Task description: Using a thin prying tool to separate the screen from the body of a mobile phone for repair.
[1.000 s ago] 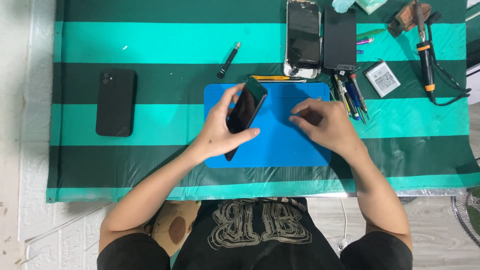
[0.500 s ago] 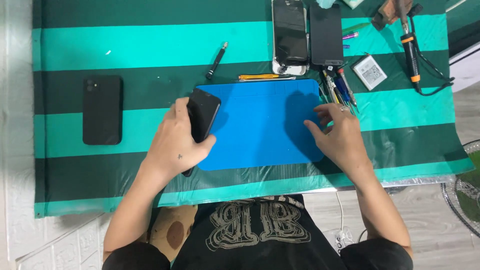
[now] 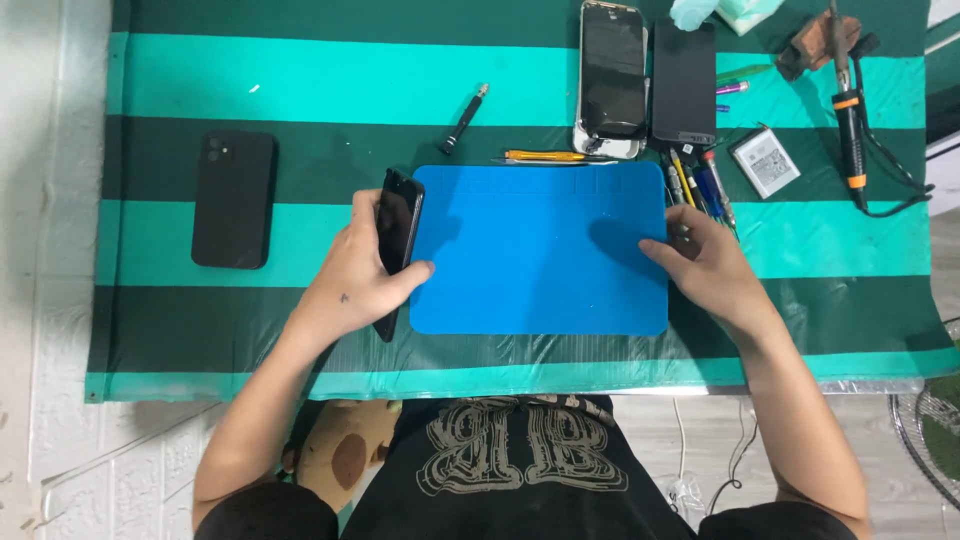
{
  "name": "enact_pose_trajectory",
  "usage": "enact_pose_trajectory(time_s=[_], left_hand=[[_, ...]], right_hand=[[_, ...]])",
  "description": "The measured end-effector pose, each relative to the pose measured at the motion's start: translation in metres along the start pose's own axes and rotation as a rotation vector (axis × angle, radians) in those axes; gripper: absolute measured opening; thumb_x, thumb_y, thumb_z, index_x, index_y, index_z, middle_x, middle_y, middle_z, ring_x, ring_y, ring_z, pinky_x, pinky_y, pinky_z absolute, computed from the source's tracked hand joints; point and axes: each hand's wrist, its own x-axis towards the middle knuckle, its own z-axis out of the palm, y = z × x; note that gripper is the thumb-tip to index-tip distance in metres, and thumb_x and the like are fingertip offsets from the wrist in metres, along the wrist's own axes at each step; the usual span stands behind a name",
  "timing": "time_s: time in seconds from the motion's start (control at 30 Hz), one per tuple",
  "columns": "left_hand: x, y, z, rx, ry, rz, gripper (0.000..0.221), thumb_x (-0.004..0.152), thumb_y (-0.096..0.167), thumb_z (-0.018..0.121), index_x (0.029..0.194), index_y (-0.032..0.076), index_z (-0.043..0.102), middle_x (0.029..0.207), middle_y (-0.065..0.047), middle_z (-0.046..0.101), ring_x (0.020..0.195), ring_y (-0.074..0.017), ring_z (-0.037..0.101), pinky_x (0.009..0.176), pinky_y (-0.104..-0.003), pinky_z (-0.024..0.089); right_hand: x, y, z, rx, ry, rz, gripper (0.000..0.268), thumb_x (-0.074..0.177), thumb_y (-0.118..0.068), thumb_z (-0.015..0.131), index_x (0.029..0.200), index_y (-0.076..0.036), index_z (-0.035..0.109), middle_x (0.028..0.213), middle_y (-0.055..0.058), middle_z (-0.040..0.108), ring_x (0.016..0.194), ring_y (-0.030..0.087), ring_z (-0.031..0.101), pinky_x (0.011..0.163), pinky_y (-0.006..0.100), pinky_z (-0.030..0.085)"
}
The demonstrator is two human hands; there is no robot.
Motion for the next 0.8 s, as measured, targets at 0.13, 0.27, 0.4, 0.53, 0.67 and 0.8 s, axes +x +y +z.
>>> enact_pose_trajectory(time_s=[0.13,0.27,0.4,0.53,0.67,0.8], left_hand=[[0.006,0.007,-0.007,-0.012,-0.004,-0.019,0.059,0.077,0.007,0.068,0.127,0.003,0.038,0.1,-0.022,0.062,0.099,-0.0454,0.067,0.076,-0.056,0.055],[0.012,0.03,-0.014,0.136,0.025,-0.008,0.066,0.081,0.012,0.072,0.136,-0.002,0.038,0.11,-0.029,0.058,0.108,-0.0533,0.063,0.083,-0.062,0.055],[0.017,0.037,-0.008,0.568,0.223,-0.026,0.094,0.08,0.026,0.078,0.153,0.002,0.025,0.124,-0.03,0.052,0.097,-0.0534,0.068,0.073,-0.061,0.059],[0.038,0.009,-0.01,0.702,0.284,-0.109,0.089,0.086,0.039,0.074,0.153,0.001,0.03,0.124,-0.028,0.051,0.087,-0.0507,0.071,0.064,-0.053,0.061],[0.051,-0.008,-0.008,0.788,0.334,-0.132,0.086,0.09,0.044,0.069,0.151,-0.006,0.036,0.126,-0.032,0.047,0.082,-0.048,0.073,0.058,-0.047,0.062],[0.049,-0.012,-0.003,1.059,0.334,-0.15,0.087,0.1,0.058,0.059,0.153,-0.007,0.038,0.13,-0.028,0.042,0.117,-0.0468,0.059,0.068,-0.045,0.062]], right_hand=[[-0.01,-0.046,0.013,0.106,-0.106,0.039,0.063,0.093,-0.005,0.069,0.15,0.006,0.043,0.126,0.038,0.062,0.116,0.055,0.063,0.088,0.07,0.054],[-0.006,-0.036,0.011,0.079,-0.157,0.011,0.057,0.098,0.002,0.057,0.154,0.001,0.042,0.136,0.034,0.06,0.125,0.057,0.057,0.097,0.077,0.046],[-0.009,-0.03,0.011,0.13,-0.152,-0.006,0.061,0.099,0.006,0.051,0.157,-0.002,0.037,0.137,0.036,0.058,0.122,0.058,0.058,0.094,0.079,0.046],[-0.01,-0.027,0.008,0.143,-0.165,0.022,0.064,0.098,0.009,0.048,0.159,-0.003,0.035,0.138,0.036,0.058,0.121,0.059,0.058,0.094,0.079,0.046],[-0.016,-0.034,0.003,0.133,-0.158,0.066,0.065,0.098,0.009,0.046,0.161,-0.004,0.032,0.14,0.035,0.057,0.122,0.059,0.057,0.095,0.08,0.045],[-0.019,-0.024,0.002,0.12,-0.147,0.072,0.065,0.1,0.008,0.046,0.161,-0.004,0.031,0.139,0.037,0.056,0.121,0.06,0.057,0.094,0.08,0.046]])
